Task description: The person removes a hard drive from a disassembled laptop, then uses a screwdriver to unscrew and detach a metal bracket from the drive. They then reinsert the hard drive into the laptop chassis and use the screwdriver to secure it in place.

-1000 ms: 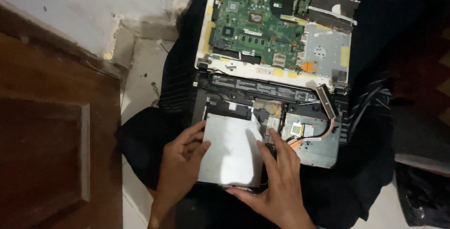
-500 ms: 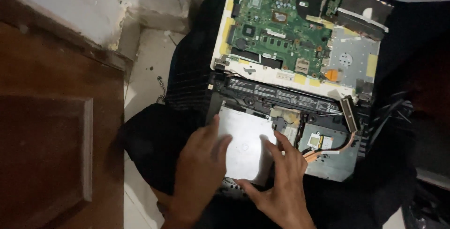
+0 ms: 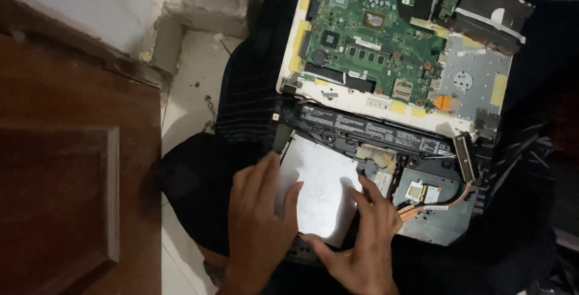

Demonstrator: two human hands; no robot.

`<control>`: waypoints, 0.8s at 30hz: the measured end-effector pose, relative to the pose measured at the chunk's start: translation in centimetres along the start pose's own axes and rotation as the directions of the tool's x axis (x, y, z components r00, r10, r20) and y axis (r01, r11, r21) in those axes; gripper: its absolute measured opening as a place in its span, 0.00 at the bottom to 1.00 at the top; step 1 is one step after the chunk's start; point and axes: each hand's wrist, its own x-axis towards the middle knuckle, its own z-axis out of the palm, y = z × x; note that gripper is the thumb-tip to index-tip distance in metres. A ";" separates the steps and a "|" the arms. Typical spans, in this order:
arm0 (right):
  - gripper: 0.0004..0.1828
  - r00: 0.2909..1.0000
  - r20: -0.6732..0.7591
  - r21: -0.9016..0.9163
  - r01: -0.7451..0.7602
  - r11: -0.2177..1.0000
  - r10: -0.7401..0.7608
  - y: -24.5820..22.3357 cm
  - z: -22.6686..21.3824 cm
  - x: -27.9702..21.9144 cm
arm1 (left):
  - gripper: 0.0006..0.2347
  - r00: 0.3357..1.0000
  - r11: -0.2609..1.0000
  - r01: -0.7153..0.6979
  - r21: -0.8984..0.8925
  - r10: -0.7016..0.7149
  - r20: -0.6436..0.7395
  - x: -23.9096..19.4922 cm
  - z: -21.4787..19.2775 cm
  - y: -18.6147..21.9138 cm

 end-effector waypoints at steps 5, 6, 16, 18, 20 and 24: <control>0.57 0.999 -0.040 -0.024 0.004 1.000 -0.005 0.1 0.6 -0.2 | 0.19 0.998 0.999 0.038 0.036 -0.040 0.048 -0.6 0.6 -0.1; 0.57 0.999 -0.046 -0.058 0.000 0.998 -0.003 0.2 0.8 -0.3 | 0.18 0.998 0.998 0.043 0.040 -0.044 0.035 -0.7 0.7 -0.1; 0.76 0.976 0.110 -0.194 -0.162 0.968 0.185 0.4 0.7 -1.4 | 0.18 0.992 0.989 0.059 0.136 -0.073 0.099 -0.2 0.9 0.2; 0.78 0.991 0.079 -0.283 -0.082 0.956 0.108 0.7 0.8 -1.8 | 0.20 0.987 0.977 0.097 0.191 -0.119 0.110 -0.2 1.1 0.3; 0.75 0.993 0.052 -0.268 -0.091 0.959 0.109 0.2 0.7 -1.5 | 0.21 0.988 0.978 0.093 0.185 -0.114 0.106 -0.4 1.3 0.2; 0.68 0.995 0.071 -0.153 -0.053 0.987 0.064 0.6 0.9 -1.7 | 0.20 0.982 0.981 0.153 0.119 -0.164 0.090 -0.4 1.5 0.3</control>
